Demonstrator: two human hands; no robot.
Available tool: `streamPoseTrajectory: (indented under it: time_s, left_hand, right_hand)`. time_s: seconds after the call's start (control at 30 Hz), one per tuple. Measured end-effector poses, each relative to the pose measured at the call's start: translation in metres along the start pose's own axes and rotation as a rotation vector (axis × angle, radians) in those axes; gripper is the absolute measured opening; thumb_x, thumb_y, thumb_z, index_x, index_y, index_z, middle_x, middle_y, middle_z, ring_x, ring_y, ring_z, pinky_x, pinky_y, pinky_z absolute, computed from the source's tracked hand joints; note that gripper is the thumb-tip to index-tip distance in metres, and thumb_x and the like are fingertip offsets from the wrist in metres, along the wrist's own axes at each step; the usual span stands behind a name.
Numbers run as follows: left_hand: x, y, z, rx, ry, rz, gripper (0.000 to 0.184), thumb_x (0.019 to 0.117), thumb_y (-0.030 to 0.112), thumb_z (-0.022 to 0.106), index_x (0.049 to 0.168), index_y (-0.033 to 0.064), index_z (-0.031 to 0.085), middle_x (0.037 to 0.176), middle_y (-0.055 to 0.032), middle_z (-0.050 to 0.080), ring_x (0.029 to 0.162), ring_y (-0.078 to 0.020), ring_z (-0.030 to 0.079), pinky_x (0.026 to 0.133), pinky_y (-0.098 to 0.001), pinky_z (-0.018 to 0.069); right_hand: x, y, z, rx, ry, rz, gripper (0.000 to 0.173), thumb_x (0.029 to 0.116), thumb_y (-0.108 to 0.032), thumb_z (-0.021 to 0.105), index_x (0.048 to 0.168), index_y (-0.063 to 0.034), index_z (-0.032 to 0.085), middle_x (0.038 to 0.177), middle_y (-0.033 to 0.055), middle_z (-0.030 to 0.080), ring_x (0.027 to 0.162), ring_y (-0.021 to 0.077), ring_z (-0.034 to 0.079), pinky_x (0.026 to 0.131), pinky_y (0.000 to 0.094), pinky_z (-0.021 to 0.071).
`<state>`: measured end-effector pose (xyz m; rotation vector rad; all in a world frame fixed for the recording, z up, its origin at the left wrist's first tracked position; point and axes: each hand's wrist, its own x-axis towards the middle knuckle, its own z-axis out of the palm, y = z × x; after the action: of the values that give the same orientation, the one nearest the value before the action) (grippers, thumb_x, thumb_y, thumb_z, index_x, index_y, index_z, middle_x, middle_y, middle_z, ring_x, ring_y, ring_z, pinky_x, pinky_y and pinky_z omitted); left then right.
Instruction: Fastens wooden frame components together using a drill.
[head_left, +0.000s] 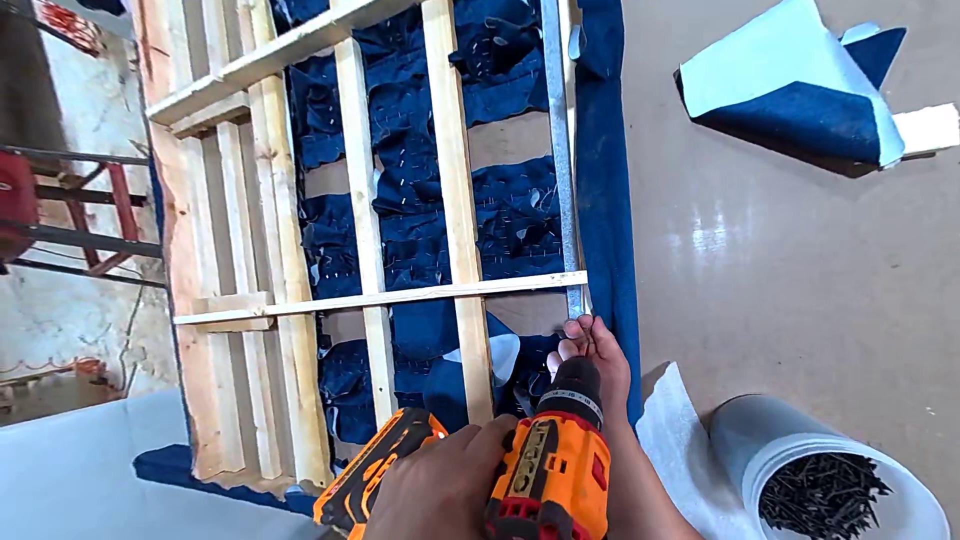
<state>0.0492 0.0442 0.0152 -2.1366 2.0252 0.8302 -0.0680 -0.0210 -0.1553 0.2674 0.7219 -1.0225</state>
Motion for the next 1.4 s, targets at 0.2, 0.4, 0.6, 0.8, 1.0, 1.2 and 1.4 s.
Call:
streamPoseTrajectory:
  time_s: [0.2, 0.4, 0.6, 0.8, 1.0, 1.2, 1.4]
  left_hand:
    - [0.016, -0.004, 0.013, 0.038, 0.098, 0.008, 0.044, 0.076, 0.044, 0.069, 0.11, 0.0165, 0.075, 0.084, 0.0018, 0.074, 0.074, -0.0147, 0.073, 0.058, -0.0432, 0.0596]
    - [0.026, -0.008, 0.024, 0.069, 0.131, 0.016, 0.042, 0.0729, 0.044, 0.067, 0.106, 0.0186, 0.075, 0.079, 0.0044, 0.071, 0.07, -0.0129, 0.071, 0.054, -0.0415, 0.0578]
    - [0.03, 0.002, 0.019, 0.017, 0.053, -0.114, 0.04, 0.073, 0.046, 0.07, 0.104, 0.0214, 0.075, 0.077, 0.0073, 0.071, 0.07, -0.0094, 0.071, 0.056, -0.0404, 0.0595]
    - [0.038, 0.006, 0.009, 0.14, -0.026, -0.069, 0.031, 0.0676, 0.044, 0.073, 0.09, 0.022, 0.069, 0.069, 0.007, 0.064, 0.064, -0.013, 0.068, 0.05, -0.0422, 0.0555]
    - [0.038, 0.013, 0.014, 0.143, -0.074, -0.138, 0.031, 0.0695, 0.042, 0.072, 0.094, 0.0216, 0.071, 0.07, 0.0056, 0.065, 0.066, -0.0144, 0.069, 0.053, -0.0431, 0.0559]
    - [0.037, 0.02, 0.02, 0.147, -0.046, -0.157, 0.034, 0.0668, 0.042, 0.074, 0.095, 0.0234, 0.071, 0.069, 0.0069, 0.065, 0.065, -0.0137, 0.069, 0.052, -0.0432, 0.0556]
    - [0.046, 0.025, 0.012, 0.142, -0.141, -0.242, 0.026, 0.0688, 0.039, 0.076, 0.089, 0.0246, 0.067, 0.069, 0.0078, 0.064, 0.069, -0.0123, 0.069, 0.056, -0.0415, 0.0557]
  right_hand:
    - [-0.002, -0.002, 0.004, -0.02, 0.088, 0.01, 0.046, 0.1129, -0.034, 0.023, 0.1, -0.0164, 0.063, 0.089, -0.0025, 0.069, 0.07, 0.0048, 0.067, 0.058, 0.0193, 0.0547]
    - [-0.001, -0.001, -0.004, 0.042, 0.001, 0.018, 0.044, 0.1118, -0.032, 0.025, 0.099, -0.0165, 0.064, 0.089, -0.0023, 0.07, 0.073, 0.0044, 0.067, 0.062, 0.0197, 0.0555]
    - [-0.002, -0.003, -0.002, 0.064, -0.043, 0.019, 0.043, 0.112, -0.031, 0.027, 0.1, -0.0148, 0.064, 0.088, -0.001, 0.069, 0.074, 0.0041, 0.068, 0.063, 0.0185, 0.0566]
    - [-0.005, -0.003, -0.006, 0.017, -0.029, 0.006, 0.041, 0.1121, -0.03, 0.029, 0.1, -0.0152, 0.065, 0.089, -0.0023, 0.069, 0.077, 0.0034, 0.068, 0.066, 0.0177, 0.0567]
    - [-0.007, -0.004, -0.007, 0.067, -0.055, 0.03, 0.042, 0.1128, -0.033, 0.028, 0.102, -0.0156, 0.064, 0.092, -0.0017, 0.068, 0.078, 0.0042, 0.068, 0.065, 0.019, 0.0573]
    - [-0.012, -0.005, -0.015, 0.022, -0.049, 0.088, 0.043, 0.1129, -0.039, 0.028, 0.11, -0.0195, 0.066, 0.106, -0.0028, 0.073, 0.085, 0.0047, 0.07, 0.07, 0.0203, 0.0584]
    - [-0.09, -0.042, -0.024, -0.782, -0.008, 0.097, 0.035, 0.1094, -0.024, 0.038, 0.098, -0.0077, 0.067, 0.07, -0.0015, 0.06, 0.055, 0.0061, 0.053, 0.048, 0.0226, 0.0457]
